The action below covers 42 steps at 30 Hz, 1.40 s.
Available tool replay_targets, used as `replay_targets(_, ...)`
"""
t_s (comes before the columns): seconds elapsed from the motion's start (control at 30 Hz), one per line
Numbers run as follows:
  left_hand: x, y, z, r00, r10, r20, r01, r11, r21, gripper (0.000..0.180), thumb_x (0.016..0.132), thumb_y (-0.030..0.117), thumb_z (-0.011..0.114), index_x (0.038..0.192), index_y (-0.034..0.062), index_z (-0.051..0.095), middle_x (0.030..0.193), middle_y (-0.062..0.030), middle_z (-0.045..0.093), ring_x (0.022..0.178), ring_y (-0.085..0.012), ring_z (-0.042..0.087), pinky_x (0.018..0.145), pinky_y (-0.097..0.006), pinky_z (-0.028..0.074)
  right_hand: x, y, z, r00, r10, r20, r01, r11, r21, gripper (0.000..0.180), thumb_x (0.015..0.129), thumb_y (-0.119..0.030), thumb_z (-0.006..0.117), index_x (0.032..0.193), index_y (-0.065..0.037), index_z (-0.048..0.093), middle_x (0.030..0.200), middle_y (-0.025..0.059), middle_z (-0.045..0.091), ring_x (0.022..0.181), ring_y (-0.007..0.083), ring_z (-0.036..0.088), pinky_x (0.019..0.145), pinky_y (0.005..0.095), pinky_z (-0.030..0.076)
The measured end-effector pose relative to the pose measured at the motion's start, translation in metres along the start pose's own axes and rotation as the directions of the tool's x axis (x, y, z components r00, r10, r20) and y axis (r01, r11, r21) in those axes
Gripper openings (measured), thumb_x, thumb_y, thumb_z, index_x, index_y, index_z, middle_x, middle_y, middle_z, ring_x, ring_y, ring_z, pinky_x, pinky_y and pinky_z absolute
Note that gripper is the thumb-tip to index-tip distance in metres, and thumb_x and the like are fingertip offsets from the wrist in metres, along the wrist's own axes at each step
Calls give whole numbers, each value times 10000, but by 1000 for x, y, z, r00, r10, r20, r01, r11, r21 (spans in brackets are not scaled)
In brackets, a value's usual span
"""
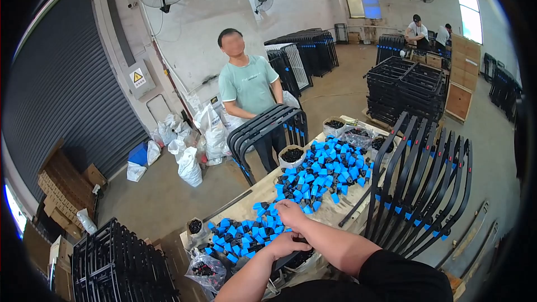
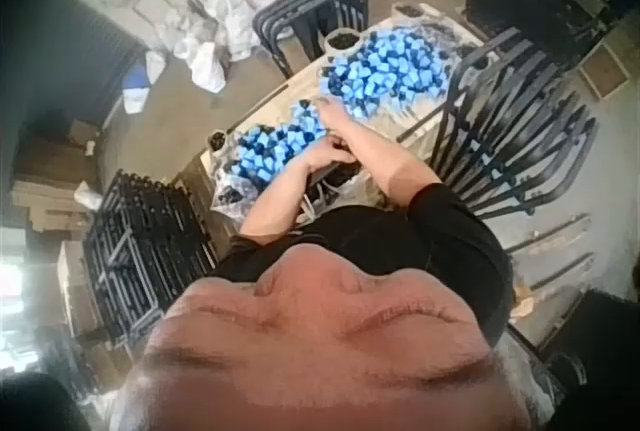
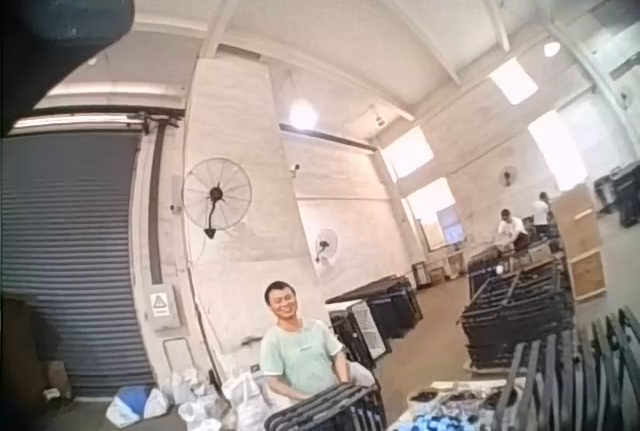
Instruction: Assembling, organizing, and moving metal frame components in a manufacturing facility.
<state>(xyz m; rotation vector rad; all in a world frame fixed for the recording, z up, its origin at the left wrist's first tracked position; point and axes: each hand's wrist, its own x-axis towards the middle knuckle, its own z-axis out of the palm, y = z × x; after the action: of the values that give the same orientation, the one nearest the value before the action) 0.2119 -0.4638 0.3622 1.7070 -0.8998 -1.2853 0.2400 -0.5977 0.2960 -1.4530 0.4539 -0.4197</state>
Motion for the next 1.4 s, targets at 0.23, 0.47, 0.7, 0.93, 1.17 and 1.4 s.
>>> replay_targets(0.23, -38, 46, 17, 914, 52, -403, 192, 818, 542, 488, 801, 345, 819, 1154, 26, 711, 1087, -179, 725, 1016, -292, 690, 907, -380, 524, 15, 22, -6, 996, -19, -92, 12, 997, -72, 239, 993, -224, 542, 1076, -40, 670, 837, 57, 636, 700, 147, 586, 602, 320, 458)
replay_targets(0.47, -125, 19, 0, 748, 286, -600, 15, 895, 446, 418, 814, 308, 804, 1059, -13, 694, 965, -181, 716, 861, -295, 704, 776, -387, 558, 20, 12, -4, 976, -92, -199, 75, 993, -95, 262, 995, -292, 548, 1003, -39, 615, 798, 70, 619, 704, 193, 584, 608, 378, 463)
replay_targets(0.7, -114, -80, -49, 606, 72, -792, 237, 934, 266, 333, 837, 283, 777, 972, -12, 704, 824, -144, 716, 792, -249, 706, 726, -378, 551, -5, -66, 51, 994, 90, -66, -74, 975, 210, 242, 1016, -316, 554, 937, -88, 566, 697, -13, 495, 534, 102, 430, 439, 294, 316)
replay_targets(0.93, -111, -91, -59, 648, -66, -759, 150, 988, 42, 253, 890, 237, 751, 923, -7, 693, 744, -35, 665, 670, -103, 573, 624, -296, 481, -10, -25, 83, 956, -294, -7, 271, 888, -373, 364, 1010, -320, 524, 940, 23, 623, 910, 262, 672, 860, 453, 640, 772, 514, 493)
replay_targets(1.17, -135, -40, -103, 744, 43, -667, 205, 935, 288, 207, 891, 182, 711, 983, -1, 685, 790, -72, 691, 703, -140, 622, 686, -312, 526, 4, -7, 77, 976, -216, 37, 199, 806, -558, 329, 1015, -318, 542, 987, -3, 632, 901, 265, 684, 878, 466, 654, 774, 521, 506)
replay_targets(1.4, -29, -209, -184, 769, -174, -615, 515, 739, 434, 595, 825, 295, 702, 1349, 43, 577, 1208, -224, 657, 1134, -365, 646, 969, -429, 521, -1, -17, 88, 969, -228, 96, 239, 762, -602, 315, 1009, -303, 549, 1049, 3, 618, 885, 266, 689, 887, 457, 670, 779, 519, 513)
